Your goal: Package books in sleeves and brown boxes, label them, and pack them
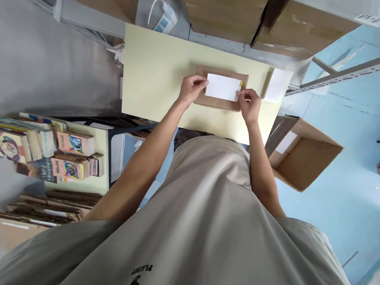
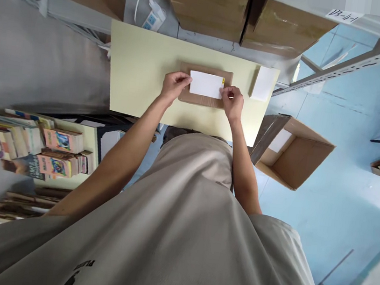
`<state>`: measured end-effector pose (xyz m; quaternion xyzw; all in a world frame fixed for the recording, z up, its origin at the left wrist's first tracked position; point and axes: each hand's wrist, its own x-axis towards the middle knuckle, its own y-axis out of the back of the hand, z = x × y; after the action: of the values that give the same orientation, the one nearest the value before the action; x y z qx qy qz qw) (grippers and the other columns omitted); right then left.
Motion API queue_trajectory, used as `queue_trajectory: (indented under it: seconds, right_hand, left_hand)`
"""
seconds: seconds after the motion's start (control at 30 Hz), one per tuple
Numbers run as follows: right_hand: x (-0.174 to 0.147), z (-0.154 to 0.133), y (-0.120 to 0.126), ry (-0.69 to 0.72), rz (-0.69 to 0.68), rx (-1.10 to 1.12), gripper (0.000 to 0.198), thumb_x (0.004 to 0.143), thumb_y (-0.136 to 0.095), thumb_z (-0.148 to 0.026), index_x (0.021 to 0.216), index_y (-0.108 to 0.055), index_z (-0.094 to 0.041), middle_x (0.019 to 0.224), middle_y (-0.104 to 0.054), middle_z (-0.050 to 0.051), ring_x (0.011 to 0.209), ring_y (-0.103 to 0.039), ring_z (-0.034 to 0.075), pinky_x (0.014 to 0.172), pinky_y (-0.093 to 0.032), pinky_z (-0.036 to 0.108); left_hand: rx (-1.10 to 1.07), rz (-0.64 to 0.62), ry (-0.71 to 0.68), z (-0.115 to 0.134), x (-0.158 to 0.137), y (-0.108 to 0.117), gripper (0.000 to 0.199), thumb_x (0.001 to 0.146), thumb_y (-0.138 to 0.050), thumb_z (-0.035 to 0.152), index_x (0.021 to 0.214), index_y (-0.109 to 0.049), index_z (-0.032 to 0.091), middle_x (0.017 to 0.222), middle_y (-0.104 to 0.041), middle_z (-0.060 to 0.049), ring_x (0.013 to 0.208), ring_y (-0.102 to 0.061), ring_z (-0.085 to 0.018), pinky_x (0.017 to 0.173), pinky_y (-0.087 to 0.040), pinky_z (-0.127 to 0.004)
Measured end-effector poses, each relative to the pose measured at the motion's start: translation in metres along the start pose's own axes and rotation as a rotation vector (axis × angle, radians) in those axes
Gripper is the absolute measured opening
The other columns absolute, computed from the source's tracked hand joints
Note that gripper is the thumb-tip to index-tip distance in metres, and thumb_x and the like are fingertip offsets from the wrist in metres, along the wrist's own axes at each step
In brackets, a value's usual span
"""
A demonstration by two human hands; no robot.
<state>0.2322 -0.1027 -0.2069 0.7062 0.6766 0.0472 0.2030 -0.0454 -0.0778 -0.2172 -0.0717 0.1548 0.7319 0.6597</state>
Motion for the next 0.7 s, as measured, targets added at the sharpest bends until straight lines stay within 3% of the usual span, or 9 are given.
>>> queue_trajectory:
  seconds: [0.23,0.47,0.7]
  right_hand:
    - [-0.002,0.001,-0.008,-0.043,0.006,-0.015,0.058,0.096,-0.085,-0.087,0.092,-0.068,-0.032,0.105,-0.08,0.006,0.095,-0.071,0.024,0.1,-0.065,0.045]
    - [0.0,0.002,-0.007,-0.059,-0.007,-0.055,0.05,0.102,-0.086,-0.078,0.093,-0.07,-0.031,0.105,-0.079,0.005,0.096,-0.072,0.023,0.099,-0.066,0.043]
    - [0.001,0.0,-0.008,-0.091,0.009,-0.048,0.045,0.102,-0.091,-0.067,0.09,-0.07,-0.03,0.106,-0.081,0.006,0.095,-0.072,0.023,0.104,-0.066,0.044]
  left_hand:
    - [-0.002,-0.001,0.007,-0.005,0.007,0.004,0.03,0.089,-0.101,0.035,0.081,-0.075,0.024,0.082,-0.077,-0.005,0.093,-0.072,-0.024,0.093,-0.059,-0.038]
    - [0.038,0.015,0.018,-0.015,0.009,0.003,0.019,0.087,-0.096,0.027,0.081,-0.079,0.025,0.079,-0.076,-0.002,0.086,-0.071,-0.023,0.092,-0.061,-0.038]
    - [0.051,0.009,0.016,-0.021,0.011,0.005,0.022,0.091,-0.097,0.028,0.082,-0.077,0.026,0.083,-0.078,-0.003,0.088,-0.071,-0.023,0.094,-0.06,-0.037]
